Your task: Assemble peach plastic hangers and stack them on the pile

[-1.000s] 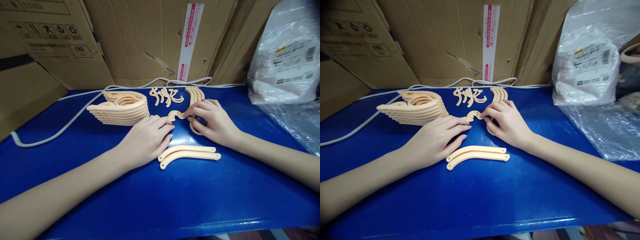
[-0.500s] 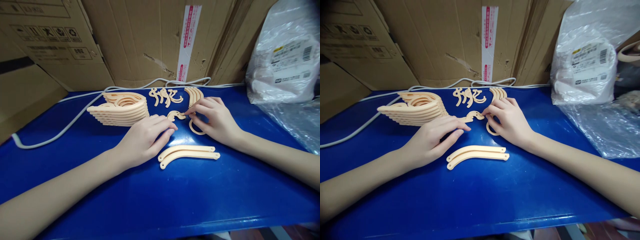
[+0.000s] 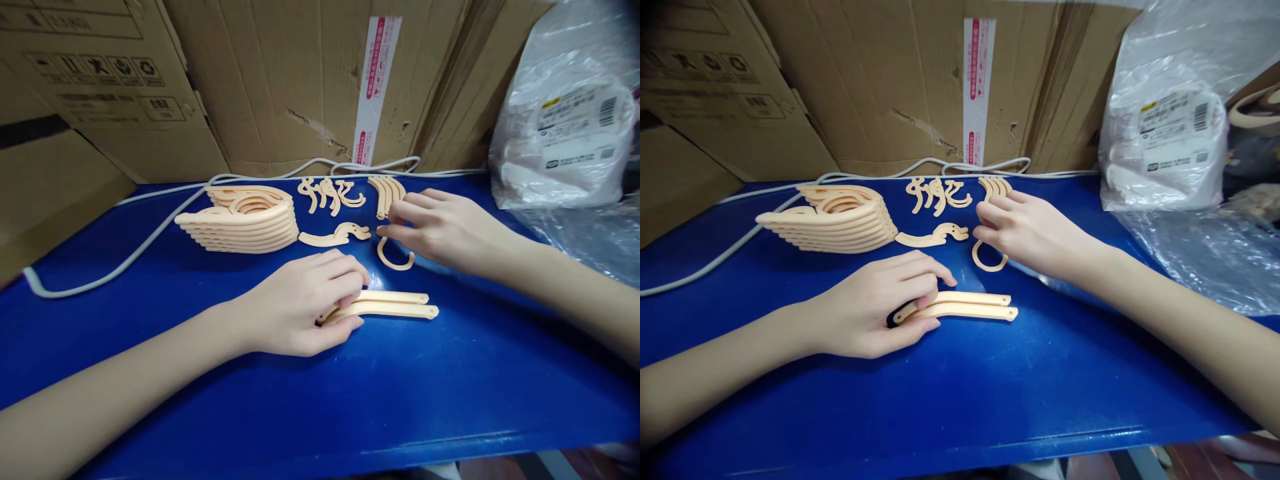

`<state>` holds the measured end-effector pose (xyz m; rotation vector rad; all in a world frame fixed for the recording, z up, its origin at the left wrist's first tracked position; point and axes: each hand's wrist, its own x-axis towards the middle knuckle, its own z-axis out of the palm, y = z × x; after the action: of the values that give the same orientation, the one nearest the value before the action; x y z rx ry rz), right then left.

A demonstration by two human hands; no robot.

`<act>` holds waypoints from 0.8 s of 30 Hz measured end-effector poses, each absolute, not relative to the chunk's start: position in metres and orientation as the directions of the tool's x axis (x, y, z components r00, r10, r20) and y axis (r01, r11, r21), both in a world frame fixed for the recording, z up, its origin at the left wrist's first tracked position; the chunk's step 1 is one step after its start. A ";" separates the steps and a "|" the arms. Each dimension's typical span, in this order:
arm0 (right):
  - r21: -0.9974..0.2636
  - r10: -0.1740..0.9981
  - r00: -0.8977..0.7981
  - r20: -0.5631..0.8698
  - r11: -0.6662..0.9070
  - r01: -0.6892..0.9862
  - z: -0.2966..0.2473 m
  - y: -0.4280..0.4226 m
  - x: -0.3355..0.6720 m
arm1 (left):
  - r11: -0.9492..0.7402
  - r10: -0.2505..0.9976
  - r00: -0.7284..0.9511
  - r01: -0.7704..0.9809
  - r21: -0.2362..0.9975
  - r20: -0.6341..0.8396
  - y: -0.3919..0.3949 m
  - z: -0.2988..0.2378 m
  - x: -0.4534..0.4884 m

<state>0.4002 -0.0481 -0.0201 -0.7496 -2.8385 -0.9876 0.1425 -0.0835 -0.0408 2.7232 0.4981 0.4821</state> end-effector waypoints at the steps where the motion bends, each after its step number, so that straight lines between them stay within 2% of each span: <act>1: 0.574 0.420 -0.889 0.183 0.688 0.443 -0.021 -0.047 0.401 | -0.885 0.384 0.887 0.274 0.375 0.257 -0.083 -0.040 0.143; 12: 0.620 0.388 -0.914 0.114 0.692 0.371 -0.024 -0.051 0.399 | -0.905 0.362 0.911 0.293 0.308 0.196 -0.084 -0.040 0.144; 16: 0.566 0.379 -0.896 0.233 0.696 0.441 -0.022 -0.050 0.398 | -0.908 0.361 0.912 0.296 0.296 0.195 -0.084 -0.040 0.144; 18: 0.453 0.386 -0.848 0.362 0.722 0.523 -0.021 -0.051 0.397 | -0.910 0.359 0.913 0.297 0.288 0.193 -0.084 -0.040 0.144; 19: 0.352 0.406 -0.807 0.428 0.747 0.563 -0.022 -0.053 0.396 | -0.911 0.358 0.913 0.297 0.286 0.195 -0.084 -0.040 0.144; 22: -0.115 0.562 -0.617 0.551 0.783 0.611 -0.027 -0.062 0.388 | -0.914 0.352 0.910 0.283 0.292 0.218 -0.085 -0.041 0.144; 24: -0.432 0.695 -0.496 0.520 0.715 0.549 -0.033 -0.067 0.381 | -0.913 0.349 0.902 0.267 0.307 0.254 -0.085 -0.043 0.143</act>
<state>0.3805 -0.0666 -0.0330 -0.9399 -2.2265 0.2728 0.1433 -0.0849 -0.0426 2.8008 0.4619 0.4445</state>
